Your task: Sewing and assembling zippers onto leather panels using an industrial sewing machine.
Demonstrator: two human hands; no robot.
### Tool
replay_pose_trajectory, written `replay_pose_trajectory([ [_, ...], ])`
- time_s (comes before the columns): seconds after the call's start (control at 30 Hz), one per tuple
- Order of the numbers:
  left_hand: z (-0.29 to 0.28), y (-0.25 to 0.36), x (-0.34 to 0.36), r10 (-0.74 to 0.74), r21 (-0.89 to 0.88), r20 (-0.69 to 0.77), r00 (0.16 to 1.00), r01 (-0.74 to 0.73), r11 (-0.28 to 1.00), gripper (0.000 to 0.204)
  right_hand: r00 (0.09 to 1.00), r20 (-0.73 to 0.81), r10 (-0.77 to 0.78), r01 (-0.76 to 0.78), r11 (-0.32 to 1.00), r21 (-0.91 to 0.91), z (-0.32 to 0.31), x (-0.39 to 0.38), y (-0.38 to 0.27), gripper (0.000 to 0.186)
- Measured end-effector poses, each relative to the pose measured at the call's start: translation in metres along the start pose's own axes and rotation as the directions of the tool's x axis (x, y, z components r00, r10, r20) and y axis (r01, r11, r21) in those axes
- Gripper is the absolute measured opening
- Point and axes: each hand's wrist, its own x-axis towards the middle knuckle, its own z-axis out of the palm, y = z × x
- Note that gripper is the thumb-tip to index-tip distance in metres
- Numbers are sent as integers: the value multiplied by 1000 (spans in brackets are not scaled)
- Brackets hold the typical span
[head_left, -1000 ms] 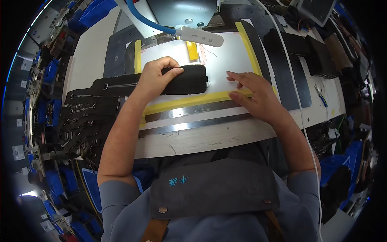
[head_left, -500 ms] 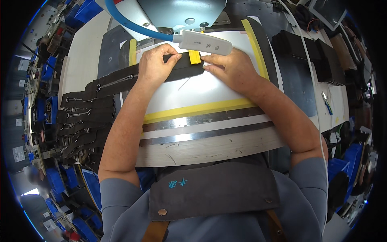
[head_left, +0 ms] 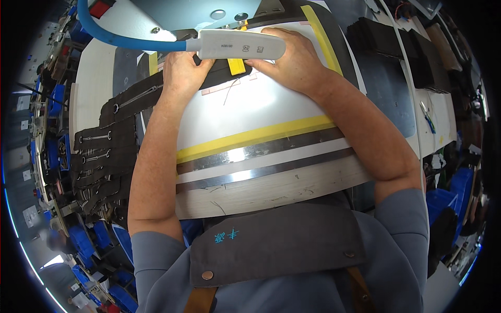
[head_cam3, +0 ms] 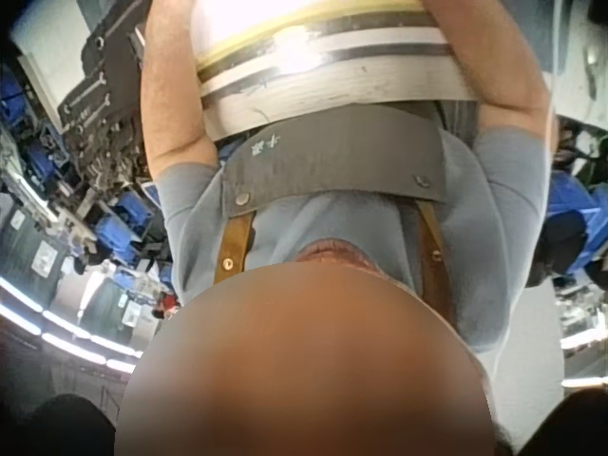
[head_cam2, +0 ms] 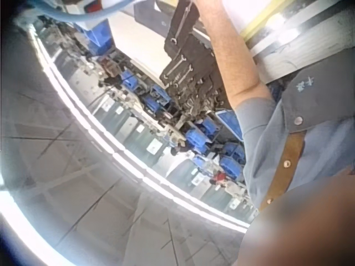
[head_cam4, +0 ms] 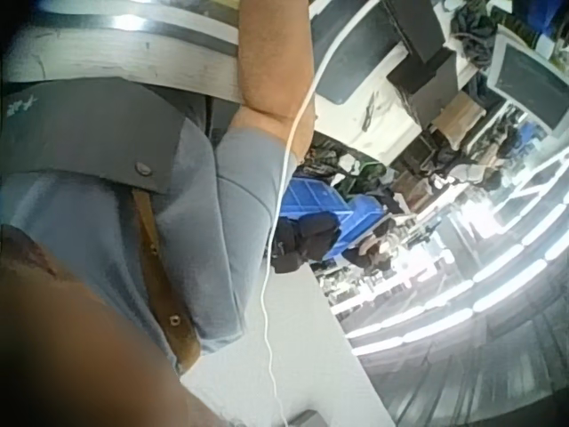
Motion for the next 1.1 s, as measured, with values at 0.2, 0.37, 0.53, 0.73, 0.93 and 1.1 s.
replay_pose_trajectory([
  [0.2, 3, -3, -2, 105, -21, -68, 992, -106, 994, 29, 994, -84, -71, 64, 994, -83, 7, -1, 2, 20],
  [0.37, 11, -14, -1, 82, -37, -71, 994, -85, 996, 28, 994, -82, -71, 60, 990, -129, 8, -1, 0, 19],
  [0.53, 19, -23, -15, 295, -83, -102, 950, -303, 949, 35, 993, -96, -75, 63, 991, -116, 9, -1, 1, 19],
  [0.73, 13, -11, -31, 319, 32, -50, 947, -317, 948, 36, 999, -42, 11, -14, 996, -85, 5, 0, -1, 19],
  [0.93, 14, -10, -36, 358, 40, -147, 922, -356, 934, 36, 999, -26, 33, -34, 997, -65, 6, 0, 1, 19],
  [1.1, 13, 0, -49, 410, -115, -211, 887, -439, 891, 28, 999, -33, 30, -32, 998, -62, 6, -1, 4, 19],
])
